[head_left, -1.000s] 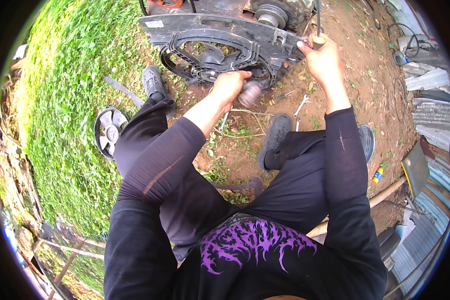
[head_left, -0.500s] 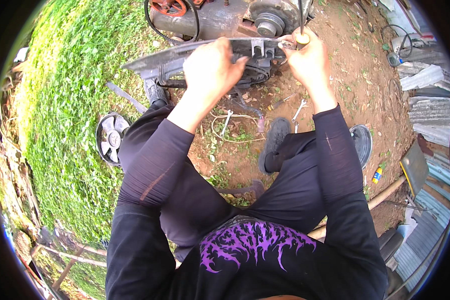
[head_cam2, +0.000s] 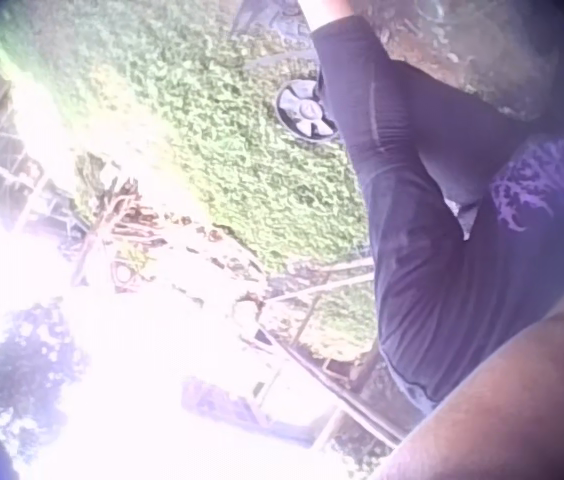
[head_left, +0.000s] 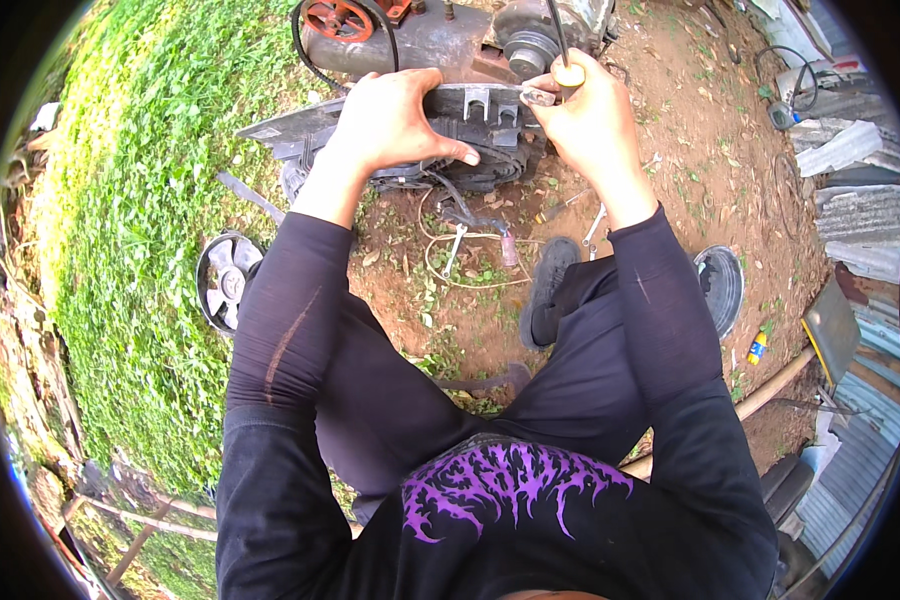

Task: The person uses a screwdriver to unscrew and remove small electrical components and wiring from a radiator fan assembly and eventually separates the fan blades from the plastic shroud.

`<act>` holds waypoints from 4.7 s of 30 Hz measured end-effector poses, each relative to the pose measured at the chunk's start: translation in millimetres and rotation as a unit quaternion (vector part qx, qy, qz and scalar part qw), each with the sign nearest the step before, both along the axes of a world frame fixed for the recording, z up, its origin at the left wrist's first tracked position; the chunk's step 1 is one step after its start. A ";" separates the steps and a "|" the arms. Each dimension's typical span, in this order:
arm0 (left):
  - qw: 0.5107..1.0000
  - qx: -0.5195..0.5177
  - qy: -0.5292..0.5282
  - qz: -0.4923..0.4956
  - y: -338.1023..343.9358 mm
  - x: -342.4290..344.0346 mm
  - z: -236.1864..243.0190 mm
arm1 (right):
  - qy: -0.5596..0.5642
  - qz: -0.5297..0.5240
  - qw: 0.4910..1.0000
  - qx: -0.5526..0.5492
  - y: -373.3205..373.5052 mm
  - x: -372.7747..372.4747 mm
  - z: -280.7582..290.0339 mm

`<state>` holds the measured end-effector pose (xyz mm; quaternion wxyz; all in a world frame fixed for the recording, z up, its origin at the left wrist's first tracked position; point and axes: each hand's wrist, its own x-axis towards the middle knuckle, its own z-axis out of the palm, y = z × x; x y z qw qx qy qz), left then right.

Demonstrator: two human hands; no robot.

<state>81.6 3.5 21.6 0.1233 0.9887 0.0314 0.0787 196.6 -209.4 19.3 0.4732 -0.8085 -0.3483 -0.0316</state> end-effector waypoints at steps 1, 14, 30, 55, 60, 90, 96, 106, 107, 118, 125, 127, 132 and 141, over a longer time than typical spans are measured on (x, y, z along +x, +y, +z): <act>1.000 0.008 -0.013 0.003 -4.0 4.1 -1.5 | 0.000 0.002 1.000 -0.001 -0.8 -1.1 2.2; 0.984 -0.018 -0.152 -0.087 -10.8 16.3 -22.5 | 0.057 -0.018 0.998 0.033 1.4 3.0 -6.4; 0.995 -0.055 -0.049 -0.070 -38.9 35.6 -13.0 | -0.006 0.013 0.999 -0.037 -3.4 -2.8 4.5; 0.965 -0.078 0.065 -0.244 -55.6 -66.6 -41.7 | 0.563 -0.077 0.787 0.239 -28.8 -6.2 -96.1; 0.876 0.057 0.372 -0.301 -118.1 -138.3 -92.6 | 0.428 -0.100 0.847 0.297 -27.9 17.5 -26.6; 0.900 -0.294 0.319 -0.047 27.3 -2.4 8.3 | 0.249 -0.151 0.954 0.079 -91.3 77.0 -48.4; 0.927 -0.335 0.169 0.005 52.4 -13.7 -24.7 | 0.245 -0.037 0.964 -0.095 -79.4 60.9 -42.8; 0.953 -0.156 0.208 -0.158 84.3 -16.4 -18.2 | 0.201 0.181 0.948 -0.165 -42.1 59.0 -57.2; 0.954 -0.144 0.199 -0.172 83.7 -15.5 -18.8 | 0.200 0.175 0.955 -0.134 -40.0 60.0 -64.0; 0.933 -0.286 0.218 0.026 149.6 -73.4 -3.3 | 0.016 0.179 0.970 -0.161 22.9 -29.1 66.9; 0.936 -0.102 0.258 0.216 204.7 -128.7 4.2 | -0.035 0.206 0.909 -0.361 71.7 -37.4 82.3; 0.950 -0.100 0.226 0.191 207.5 -133.1 3.5 | -0.111 0.211 0.890 -0.389 87.0 -21.0 55.3; 0.937 -0.118 0.268 0.189 187.5 -129.8 21.0 | -0.061 0.258 0.851 -0.453 127.8 -26.5 1.0; 0.941 -0.090 0.270 0.181 166.3 -108.4 14.6 | -0.159 0.160 0.889 -0.399 147.8 41.9 -38.4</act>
